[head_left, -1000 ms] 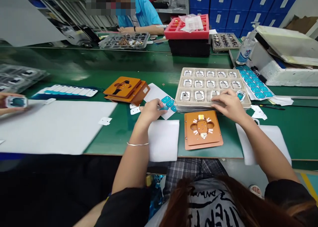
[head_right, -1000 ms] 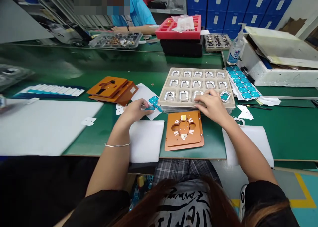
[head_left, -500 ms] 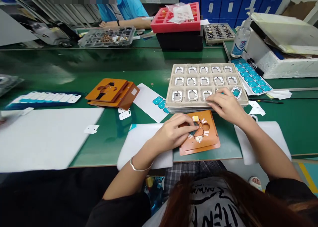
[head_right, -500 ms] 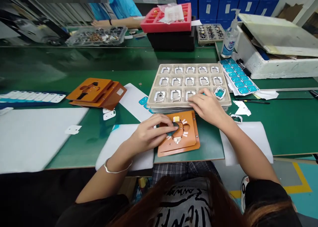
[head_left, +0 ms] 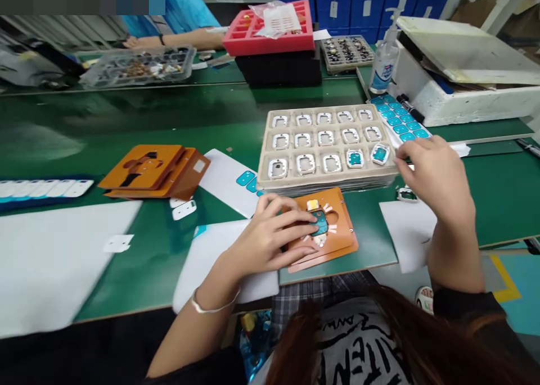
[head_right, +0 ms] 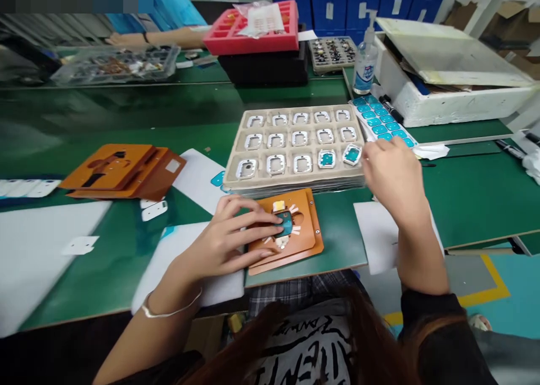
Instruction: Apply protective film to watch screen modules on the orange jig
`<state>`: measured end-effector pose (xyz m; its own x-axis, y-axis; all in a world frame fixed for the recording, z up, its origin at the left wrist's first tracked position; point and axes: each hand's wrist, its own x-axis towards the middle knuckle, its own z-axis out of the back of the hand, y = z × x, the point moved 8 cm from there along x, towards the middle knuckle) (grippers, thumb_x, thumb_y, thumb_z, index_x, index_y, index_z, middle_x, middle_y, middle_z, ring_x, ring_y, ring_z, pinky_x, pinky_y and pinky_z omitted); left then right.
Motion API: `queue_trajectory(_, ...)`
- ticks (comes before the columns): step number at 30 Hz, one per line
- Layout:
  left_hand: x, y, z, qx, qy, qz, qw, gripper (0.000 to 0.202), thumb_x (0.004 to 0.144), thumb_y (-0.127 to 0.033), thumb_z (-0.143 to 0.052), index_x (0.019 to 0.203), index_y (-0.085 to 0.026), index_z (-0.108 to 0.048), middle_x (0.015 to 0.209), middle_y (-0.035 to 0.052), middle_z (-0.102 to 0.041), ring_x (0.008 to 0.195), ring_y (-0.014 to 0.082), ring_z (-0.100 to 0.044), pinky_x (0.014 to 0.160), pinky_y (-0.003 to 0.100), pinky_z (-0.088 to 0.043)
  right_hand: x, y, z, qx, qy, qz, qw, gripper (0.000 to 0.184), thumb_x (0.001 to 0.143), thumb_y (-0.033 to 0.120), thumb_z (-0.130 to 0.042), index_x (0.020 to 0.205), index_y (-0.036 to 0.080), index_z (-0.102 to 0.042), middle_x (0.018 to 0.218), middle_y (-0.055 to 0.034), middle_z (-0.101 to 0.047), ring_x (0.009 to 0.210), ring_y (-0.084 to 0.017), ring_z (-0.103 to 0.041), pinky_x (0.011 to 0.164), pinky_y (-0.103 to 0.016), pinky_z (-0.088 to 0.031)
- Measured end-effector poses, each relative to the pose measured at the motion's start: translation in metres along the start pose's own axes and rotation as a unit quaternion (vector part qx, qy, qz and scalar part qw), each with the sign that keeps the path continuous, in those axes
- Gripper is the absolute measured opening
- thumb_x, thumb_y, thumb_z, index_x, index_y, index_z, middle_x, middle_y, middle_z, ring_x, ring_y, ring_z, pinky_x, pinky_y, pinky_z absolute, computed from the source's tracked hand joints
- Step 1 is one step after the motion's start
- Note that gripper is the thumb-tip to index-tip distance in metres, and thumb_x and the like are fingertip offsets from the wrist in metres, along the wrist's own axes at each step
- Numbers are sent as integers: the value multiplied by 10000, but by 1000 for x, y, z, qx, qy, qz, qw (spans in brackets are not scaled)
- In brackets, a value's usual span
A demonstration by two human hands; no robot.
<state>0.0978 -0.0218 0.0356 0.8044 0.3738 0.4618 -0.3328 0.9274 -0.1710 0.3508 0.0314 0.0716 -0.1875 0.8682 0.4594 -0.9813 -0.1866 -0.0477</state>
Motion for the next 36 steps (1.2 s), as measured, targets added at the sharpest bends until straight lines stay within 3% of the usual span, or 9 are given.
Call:
queue_trajectory(4,-2,3,-2,-11,11,-10,1000,342,890,-349,-663,1229,-310,-637,1175,38,-756,1075,285,-604,915,471,-403,-16,-55,-39,-54,251,-111,960,389,676,484,-836,913,189,-742,844,-119,-743,736,-303,-675,508,-349,-437)
queue_trajectory(9,-2,1,-1,-3,5,-31,1000,316,909,-328,-628,1222,-279,-633,1150,57,-759,1072,296,-589,908,480,-420,-19,-52,-87,37,432,-101,895,413,493,325,-941,856,225,-771,795,-57,-756,610,-216,-677,464,-286,-441)
queue_trajectory(13,-2,-1,-2,-6,-4,-41,999,288,922,-315,-623,1203,-249,-638,1147,66,-756,1077,279,-570,904,455,-429,-20,-46,-72,74,457,-81,883,231,606,301,-883,786,208,-771,734,-31,-742,606,-193,-673,520,-280,-478)
queue_trajectory(16,-2,1,-2,-22,-22,-27,999,328,909,-365,-659,1216,-253,-636,1144,55,-758,1093,271,-564,920,445,-430,-17,-5,-41,231,424,68,873,300,728,425,-810,917,197,-769,903,-50,-740,781,-192,-687,652,-277,-534)
queue_trajectory(19,-3,5,0,-34,-53,-4,998,352,882,-429,-695,1188,-261,-655,1119,45,-765,1087,268,-567,922,440,-428,-16,61,-3,490,321,252,770,355,804,412,-770,1080,194,-722,1041,-64,-699,899,-169,-664,752,-277,-562)
queue_trajectory(22,-4,6,3,-30,-76,5,997,289,878,-462,-695,1088,-264,-694,1085,39,-769,1063,264,-572,902,435,-418,-13,100,-4,611,242,267,706,381,828,321,-773,1175,208,-663,1056,-52,-687,930,-157,-657,813,-305,-568)
queue_trajectory(28,-2,5,-1,-41,-44,7,998,204,897,-440,-670,979,-260,-723,1057,34,-773,1071,263,-572,897,425,-394,-9,113,-26,538,178,284,774,272,965,258,-609,1229,237,-671,1083,-68,-715,1042,-194,-621,911,-409,-537)
queue_trajectory(31,-1,4,-2,-48,-32,9,998,190,902,-424,-662,990,-268,-726,1066,33,-772,1080,266,-570,912,433,-382,-7,105,-18,486,133,280,817,269,1004,210,-526,1237,217,-661,1173,-93,-704,1085,-189,-628,949,-419,-521)
queue_trajectory(36,-1,2,0,-34,-39,-7,999,176,916,-400,-647,995,-260,-718,1049,29,-773,1060,262,-579,887,427,-379,-13,100,5,431,94,293,848,252,901,374,-711,1083,201,-697,1214,-114,-688,1115,-236,-631,961,-452,-521)
